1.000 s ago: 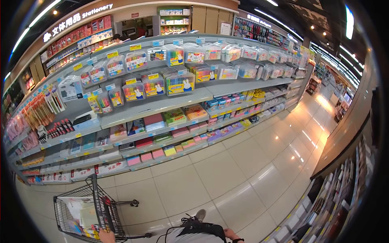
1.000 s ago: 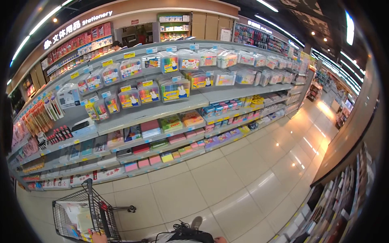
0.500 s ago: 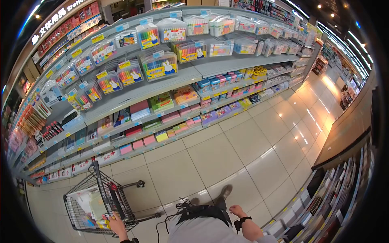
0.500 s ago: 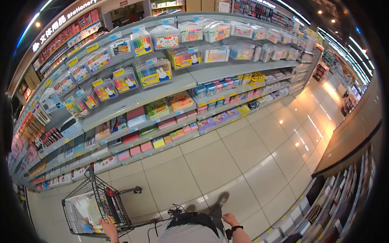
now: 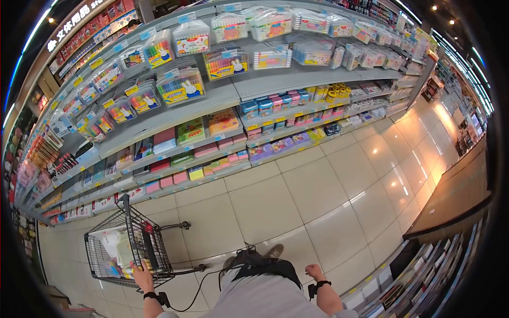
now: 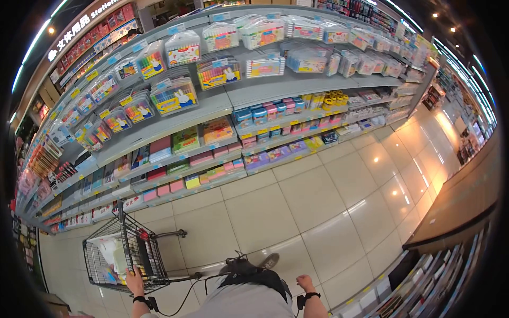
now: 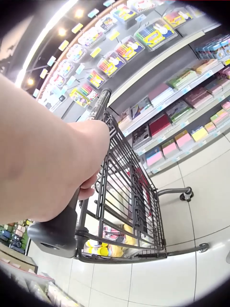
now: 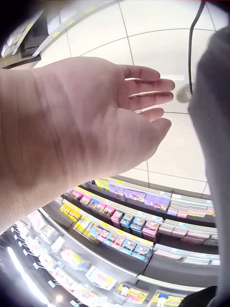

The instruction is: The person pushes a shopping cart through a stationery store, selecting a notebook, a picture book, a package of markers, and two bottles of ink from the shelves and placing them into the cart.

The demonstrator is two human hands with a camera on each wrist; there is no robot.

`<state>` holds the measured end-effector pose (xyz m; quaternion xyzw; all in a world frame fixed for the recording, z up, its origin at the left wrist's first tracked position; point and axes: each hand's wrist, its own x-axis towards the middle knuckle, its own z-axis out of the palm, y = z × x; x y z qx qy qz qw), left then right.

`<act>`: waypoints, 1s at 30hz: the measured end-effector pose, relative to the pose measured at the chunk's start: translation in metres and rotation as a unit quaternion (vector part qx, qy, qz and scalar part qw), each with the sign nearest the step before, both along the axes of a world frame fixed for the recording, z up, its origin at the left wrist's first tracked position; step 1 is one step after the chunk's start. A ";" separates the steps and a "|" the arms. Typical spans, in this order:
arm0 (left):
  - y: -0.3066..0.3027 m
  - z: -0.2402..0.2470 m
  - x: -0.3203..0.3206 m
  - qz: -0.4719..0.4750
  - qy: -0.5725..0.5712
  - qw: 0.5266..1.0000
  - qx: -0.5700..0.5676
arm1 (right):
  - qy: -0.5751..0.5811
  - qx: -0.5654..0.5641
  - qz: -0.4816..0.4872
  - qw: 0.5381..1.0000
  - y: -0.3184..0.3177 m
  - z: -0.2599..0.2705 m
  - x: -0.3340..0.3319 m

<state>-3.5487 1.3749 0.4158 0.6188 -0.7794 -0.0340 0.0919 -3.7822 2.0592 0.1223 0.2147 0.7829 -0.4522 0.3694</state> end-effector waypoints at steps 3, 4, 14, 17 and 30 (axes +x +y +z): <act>0.032 -0.005 -0.018 0.007 0.003 0.999 -0.032 | 0.016 -0.008 -0.039 0.999 0.039 0.004 -0.023; 0.041 -0.005 -0.022 0.007 0.003 1.000 -0.030 | 0.018 -0.023 -0.077 0.997 0.048 0.010 -0.032; 0.146 0.013 -0.102 0.003 -0.024 0.998 0.052 | -0.012 -0.053 -0.071 0.996 0.093 0.012 -0.116; 0.156 -0.005 -0.111 -0.008 -0.023 0.999 0.021 | -0.022 -0.071 -0.067 0.995 0.109 0.009 -0.142; 0.261 -0.005 -0.229 0.015 -0.018 0.999 0.041 | -0.024 -0.042 -0.117 0.992 0.302 0.014 -0.261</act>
